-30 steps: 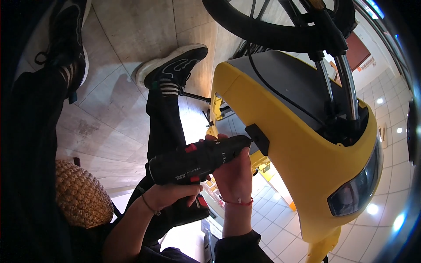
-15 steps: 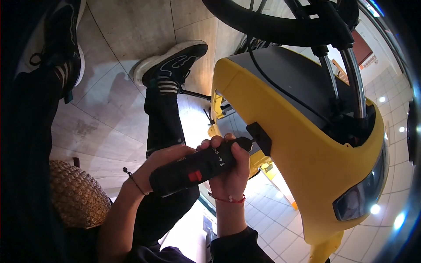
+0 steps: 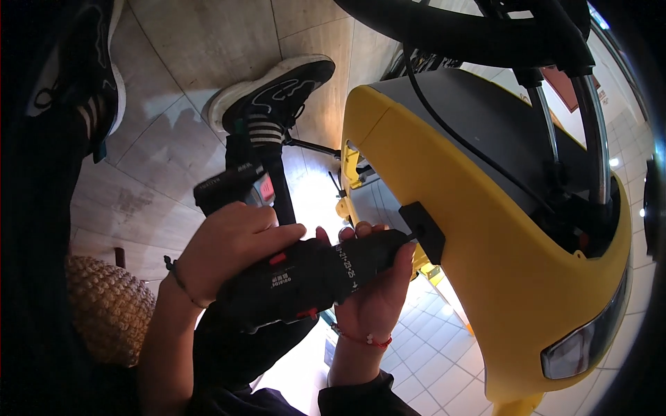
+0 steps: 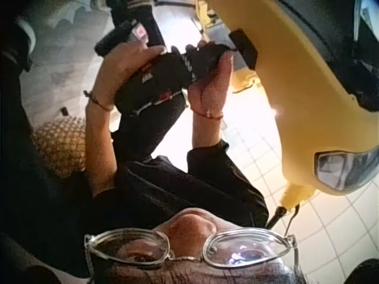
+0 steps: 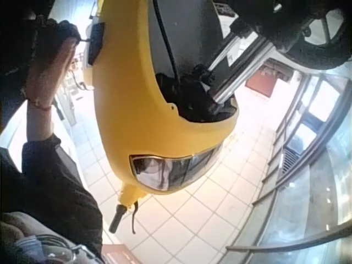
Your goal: Repairing a yellow electric scooter by removing and installing plastic body panels using a power drill.
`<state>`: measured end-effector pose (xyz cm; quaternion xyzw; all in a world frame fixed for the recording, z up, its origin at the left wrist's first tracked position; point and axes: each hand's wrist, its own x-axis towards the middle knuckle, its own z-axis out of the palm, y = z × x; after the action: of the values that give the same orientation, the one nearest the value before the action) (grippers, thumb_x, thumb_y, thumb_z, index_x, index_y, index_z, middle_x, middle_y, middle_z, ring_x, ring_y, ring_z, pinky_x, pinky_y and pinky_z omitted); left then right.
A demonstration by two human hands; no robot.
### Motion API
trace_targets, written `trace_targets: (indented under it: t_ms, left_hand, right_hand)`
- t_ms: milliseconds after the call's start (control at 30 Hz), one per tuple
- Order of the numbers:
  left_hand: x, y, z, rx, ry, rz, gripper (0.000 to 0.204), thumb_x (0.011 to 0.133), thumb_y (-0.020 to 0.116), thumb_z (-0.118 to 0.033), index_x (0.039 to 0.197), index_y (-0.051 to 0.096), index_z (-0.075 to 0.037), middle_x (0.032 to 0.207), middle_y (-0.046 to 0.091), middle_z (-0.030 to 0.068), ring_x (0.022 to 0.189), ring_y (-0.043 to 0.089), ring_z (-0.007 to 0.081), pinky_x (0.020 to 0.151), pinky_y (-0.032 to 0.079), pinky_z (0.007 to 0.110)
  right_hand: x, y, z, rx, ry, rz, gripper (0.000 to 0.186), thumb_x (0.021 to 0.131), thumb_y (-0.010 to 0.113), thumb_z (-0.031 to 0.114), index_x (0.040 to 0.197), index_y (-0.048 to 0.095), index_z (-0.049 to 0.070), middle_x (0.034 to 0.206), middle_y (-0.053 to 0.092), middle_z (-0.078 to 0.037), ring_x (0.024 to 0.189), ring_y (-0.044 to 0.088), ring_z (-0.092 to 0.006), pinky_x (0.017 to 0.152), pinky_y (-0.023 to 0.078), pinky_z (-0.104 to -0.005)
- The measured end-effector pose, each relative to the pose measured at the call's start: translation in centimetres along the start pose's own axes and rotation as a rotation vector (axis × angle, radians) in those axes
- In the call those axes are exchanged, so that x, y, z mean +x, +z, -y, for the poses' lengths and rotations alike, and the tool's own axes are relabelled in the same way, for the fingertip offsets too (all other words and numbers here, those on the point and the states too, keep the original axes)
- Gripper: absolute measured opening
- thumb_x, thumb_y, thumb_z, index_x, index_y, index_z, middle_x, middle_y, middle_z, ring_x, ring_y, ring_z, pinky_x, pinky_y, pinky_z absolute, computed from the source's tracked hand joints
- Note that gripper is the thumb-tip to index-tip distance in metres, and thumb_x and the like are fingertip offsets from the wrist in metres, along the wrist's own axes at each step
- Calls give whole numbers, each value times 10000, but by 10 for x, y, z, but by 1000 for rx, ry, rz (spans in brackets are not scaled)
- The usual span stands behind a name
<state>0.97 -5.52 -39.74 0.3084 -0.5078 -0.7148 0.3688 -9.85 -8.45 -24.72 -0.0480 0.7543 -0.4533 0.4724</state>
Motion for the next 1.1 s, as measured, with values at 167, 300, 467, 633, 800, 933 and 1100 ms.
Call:
trace_targets:
  t_ms: [167,300,467,633,800,933,1100]
  left_hand:
    - [10,-15,-6,323,106,-85,355,695,664,-110,1046,637,-157,703,472,1,669,520,178,635,420,343]
    - [16,-23,-5,404,145,-116,351,693,662,-101,1040,637,-150,689,445,-3,648,509,172,625,420,335]
    - [19,-27,-14,392,109,-48,346,689,645,-93,1028,633,-164,718,470,14,683,538,184,666,441,335]
    - [16,-23,-10,157,24,25,352,706,638,-104,1049,621,-178,685,471,-2,682,537,184,653,421,339]
    - [21,-15,6,135,82,30,309,693,650,-118,990,587,-173,716,486,8,709,550,202,676,421,337]
    - [22,-1,20,117,126,25,302,686,655,-115,970,575,-177,725,488,9,714,549,204,681,422,341]
    - [12,17,38,86,172,74,254,736,604,-108,981,585,-171,702,465,-3,693,557,172,692,414,320]
  right_hand:
    - [8,4,3,80,21,51,316,934,464,320,1056,511,32,949,527,-108,969,534,-267,1022,358,-507]
    - [12,4,-2,171,31,89,282,906,495,293,1036,510,44,915,518,-100,940,530,-262,1033,342,-491]
    - [9,10,-3,151,-2,45,246,929,485,291,1019,504,63,894,513,-69,914,535,-226,980,390,-446]
    - [11,17,-6,63,-43,-24,192,959,469,277,986,505,91,863,503,-26,873,534,-178,946,419,-396]
    - [15,17,-9,-27,-78,-89,169,957,479,251,947,501,84,859,501,-23,870,530,-162,950,415,-378]
    - [16,15,-8,-71,-90,-115,165,961,467,241,940,493,79,858,500,-28,864,532,-167,944,428,-396]
    - [15,10,-13,-42,-120,-139,64,927,485,77,958,489,21,868,525,-104,840,562,-223,892,488,-469]
